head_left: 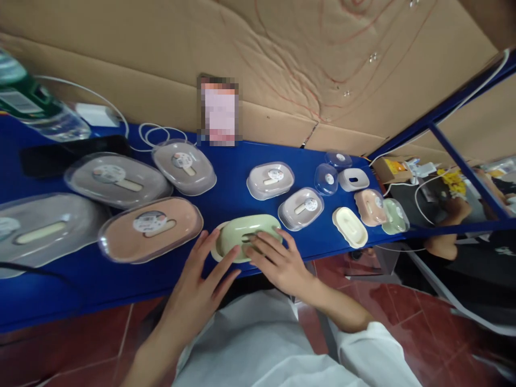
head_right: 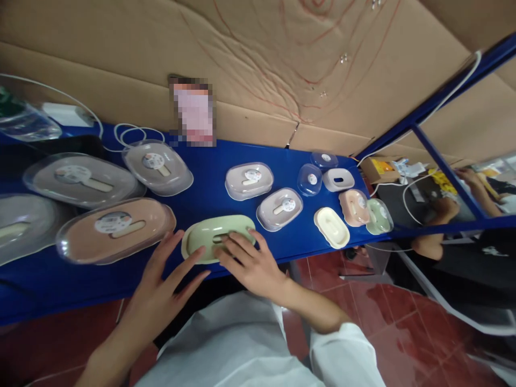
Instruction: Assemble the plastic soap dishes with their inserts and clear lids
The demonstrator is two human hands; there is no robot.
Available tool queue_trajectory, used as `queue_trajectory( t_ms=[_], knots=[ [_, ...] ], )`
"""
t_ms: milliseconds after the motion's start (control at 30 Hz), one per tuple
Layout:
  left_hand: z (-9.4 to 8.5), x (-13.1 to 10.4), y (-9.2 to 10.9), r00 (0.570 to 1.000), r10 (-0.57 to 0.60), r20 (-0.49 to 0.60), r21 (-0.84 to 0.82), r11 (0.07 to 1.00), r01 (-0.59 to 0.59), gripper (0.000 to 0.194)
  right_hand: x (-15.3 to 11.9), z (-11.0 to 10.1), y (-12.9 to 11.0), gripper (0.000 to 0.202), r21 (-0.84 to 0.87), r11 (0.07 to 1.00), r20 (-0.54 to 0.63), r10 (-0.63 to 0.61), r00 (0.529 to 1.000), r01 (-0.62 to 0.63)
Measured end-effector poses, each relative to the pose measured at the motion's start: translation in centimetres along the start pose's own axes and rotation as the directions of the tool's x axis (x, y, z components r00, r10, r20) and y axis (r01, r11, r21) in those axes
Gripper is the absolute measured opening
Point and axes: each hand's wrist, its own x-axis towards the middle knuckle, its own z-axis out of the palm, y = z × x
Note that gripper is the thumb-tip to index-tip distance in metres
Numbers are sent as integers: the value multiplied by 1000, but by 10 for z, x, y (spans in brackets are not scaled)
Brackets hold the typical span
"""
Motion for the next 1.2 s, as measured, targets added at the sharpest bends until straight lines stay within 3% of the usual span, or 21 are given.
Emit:
queue_trajectory(
  t_ms=[133,400,800,867,933,1000,1067,1133,1200],
  knots=[
    [0,1,-4,999,-24,25,-9,1000,24,65,3,13,5,43,16,1000,99,12,995,-14],
    [-2,3,-8,995,-100,-29,-21,995,100,42,17,-8,9,55,151,988,233,-10,972,-26],
    [4,10,-11,996,-72,60,-36,997,74,38,12,5,14,38,230,968,168,59,984,-97],
    [4,12,-10,996,-66,67,-41,997,68,37,6,0,14,37,220,974,101,38,994,-59],
    [4,12,-10,995,-70,77,-45,996,73,36,-12,-9,21,36,205,977,-46,70,996,-59],
    [3,12,-11,993,-78,91,-48,995,83,35,-41,-21,38,40,154,966,-213,236,948,-206],
    [2,13,-11,992,-86,95,-57,994,92,33,-77,-33,62,47,40,863,-312,489,814,-503],
    [1,16,-11,991,-75,115,-77,993,84,31,-112,-42,89,56,-124,673,-323,668,671,-730],
    [2,21,-9,986,-39,163,-104,993,57,32,-139,-47,110,64,-222,535,-236,782,577,-815]
  ],
)
